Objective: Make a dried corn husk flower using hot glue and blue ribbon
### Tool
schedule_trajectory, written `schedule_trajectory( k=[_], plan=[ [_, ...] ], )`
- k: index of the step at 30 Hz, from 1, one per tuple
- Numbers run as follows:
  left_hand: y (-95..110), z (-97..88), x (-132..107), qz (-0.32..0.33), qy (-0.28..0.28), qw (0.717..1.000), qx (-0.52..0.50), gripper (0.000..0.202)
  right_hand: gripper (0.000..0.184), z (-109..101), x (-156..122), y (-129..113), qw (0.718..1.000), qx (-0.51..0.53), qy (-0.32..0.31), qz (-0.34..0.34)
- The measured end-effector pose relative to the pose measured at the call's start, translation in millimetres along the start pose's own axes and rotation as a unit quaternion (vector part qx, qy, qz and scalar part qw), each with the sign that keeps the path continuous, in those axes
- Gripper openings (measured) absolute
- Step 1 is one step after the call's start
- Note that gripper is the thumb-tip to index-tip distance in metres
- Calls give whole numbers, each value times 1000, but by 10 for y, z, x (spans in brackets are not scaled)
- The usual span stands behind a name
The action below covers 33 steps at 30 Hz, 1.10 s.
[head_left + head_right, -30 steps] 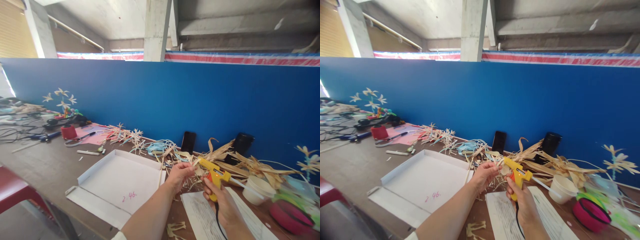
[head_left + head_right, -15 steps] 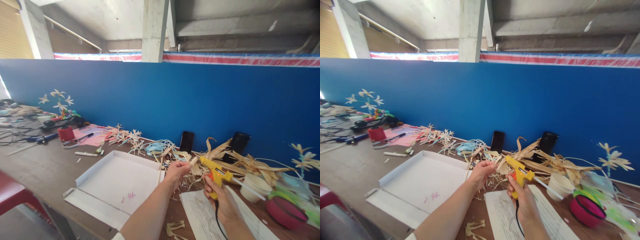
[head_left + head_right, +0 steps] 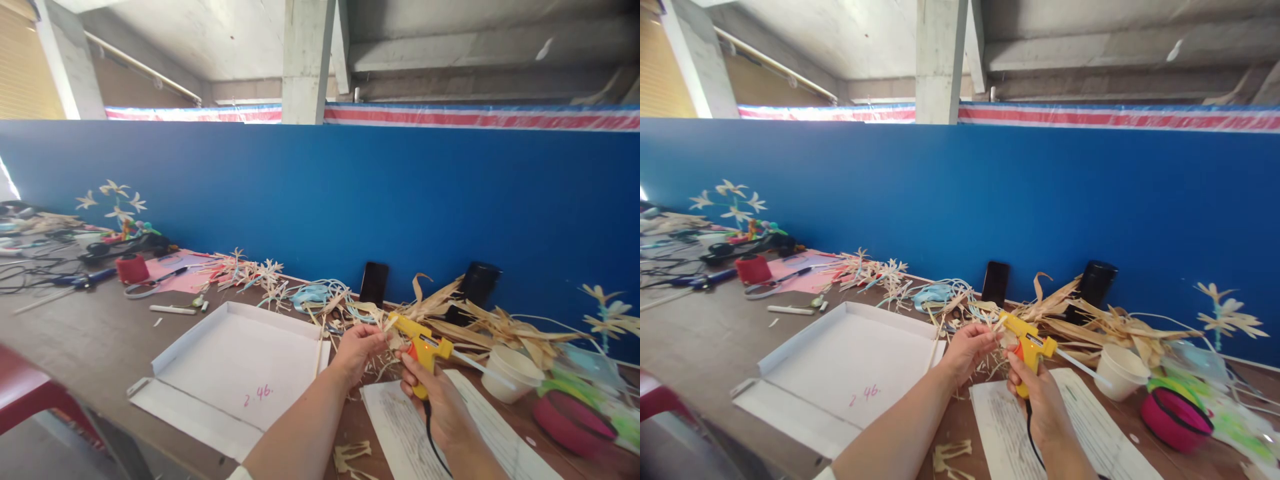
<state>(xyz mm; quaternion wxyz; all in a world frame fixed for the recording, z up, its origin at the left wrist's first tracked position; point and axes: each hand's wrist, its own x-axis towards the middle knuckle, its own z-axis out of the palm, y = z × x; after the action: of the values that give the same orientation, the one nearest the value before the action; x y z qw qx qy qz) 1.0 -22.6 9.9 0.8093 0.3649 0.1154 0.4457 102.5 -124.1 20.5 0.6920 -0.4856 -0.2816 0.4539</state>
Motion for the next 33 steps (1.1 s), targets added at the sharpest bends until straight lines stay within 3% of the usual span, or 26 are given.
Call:
schedule_trajectory(
  k=[11,24,33],
  plan=[
    [20,-26,37,18,1,1000,-3,24,32,-43,19,21,1000,-6,1,5],
    [59,16,-23,-4,-30,1000,4,26,28,-62,22,32,1000,28,-9,6],
    [84,16,-11,-4,-34,999,-14,27,27,-10,5,-28,999,42,25,-18]
  ],
)
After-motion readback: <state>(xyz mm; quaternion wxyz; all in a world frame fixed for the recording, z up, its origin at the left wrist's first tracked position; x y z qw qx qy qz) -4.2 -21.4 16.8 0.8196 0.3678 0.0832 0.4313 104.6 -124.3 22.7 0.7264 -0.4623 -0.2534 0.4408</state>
